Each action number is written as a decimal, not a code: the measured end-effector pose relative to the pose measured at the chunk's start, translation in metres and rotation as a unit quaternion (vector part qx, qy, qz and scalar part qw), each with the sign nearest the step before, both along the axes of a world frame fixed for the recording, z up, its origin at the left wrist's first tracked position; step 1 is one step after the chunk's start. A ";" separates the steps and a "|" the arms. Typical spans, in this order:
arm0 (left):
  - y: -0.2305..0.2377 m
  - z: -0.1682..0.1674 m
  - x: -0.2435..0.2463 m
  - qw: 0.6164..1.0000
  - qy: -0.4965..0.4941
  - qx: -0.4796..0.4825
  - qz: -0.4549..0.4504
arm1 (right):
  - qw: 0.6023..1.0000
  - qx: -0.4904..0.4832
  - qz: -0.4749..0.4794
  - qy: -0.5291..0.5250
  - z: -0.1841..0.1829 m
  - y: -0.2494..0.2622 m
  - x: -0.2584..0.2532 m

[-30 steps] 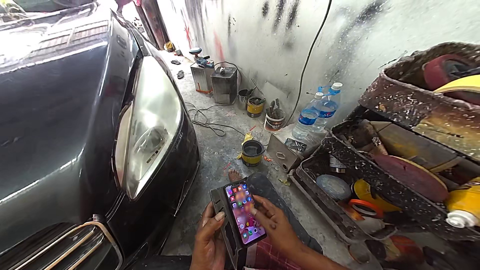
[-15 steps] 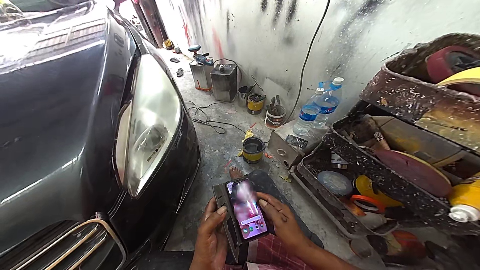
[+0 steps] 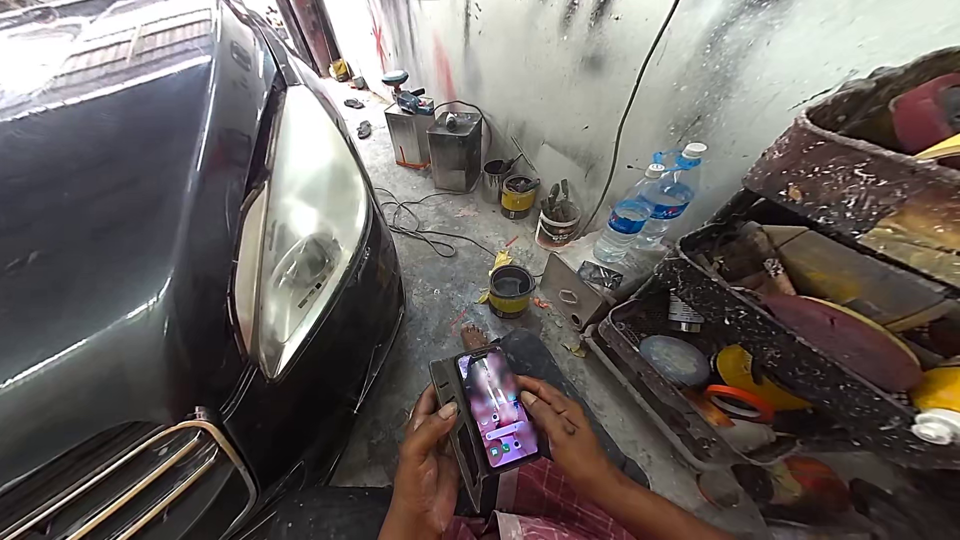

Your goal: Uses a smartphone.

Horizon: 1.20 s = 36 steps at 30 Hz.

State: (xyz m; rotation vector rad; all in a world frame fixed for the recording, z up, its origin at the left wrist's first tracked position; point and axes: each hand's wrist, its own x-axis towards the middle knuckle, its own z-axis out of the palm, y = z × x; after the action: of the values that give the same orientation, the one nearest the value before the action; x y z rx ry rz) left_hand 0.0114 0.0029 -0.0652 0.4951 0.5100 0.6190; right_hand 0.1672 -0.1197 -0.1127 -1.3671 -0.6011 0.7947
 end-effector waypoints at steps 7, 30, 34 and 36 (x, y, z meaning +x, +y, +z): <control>-0.005 -0.002 0.003 1.000 -0.009 -0.007 -0.010 | 1.000 -0.002 -0.012 0.000 -0.003 -0.002 0.002; -0.002 -0.009 -0.006 1.000 -0.007 0.001 -0.006 | 1.000 -0.022 -0.002 -0.010 -0.003 0.001 -0.006; -0.001 -0.010 -0.006 1.000 -0.009 0.001 -0.006 | 1.000 -0.017 -0.003 -0.011 -0.006 0.002 -0.006; -0.001 -0.012 -0.007 1.000 -0.013 0.002 -0.009 | 1.000 -0.020 -0.001 -0.009 -0.006 0.002 -0.006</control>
State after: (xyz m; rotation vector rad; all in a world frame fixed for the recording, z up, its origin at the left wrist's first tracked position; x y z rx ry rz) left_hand 0.0044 0.0022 -0.0767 0.4939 0.4787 0.6078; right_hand 0.1612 -0.1179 -0.1184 -1.4126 -0.6011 0.7978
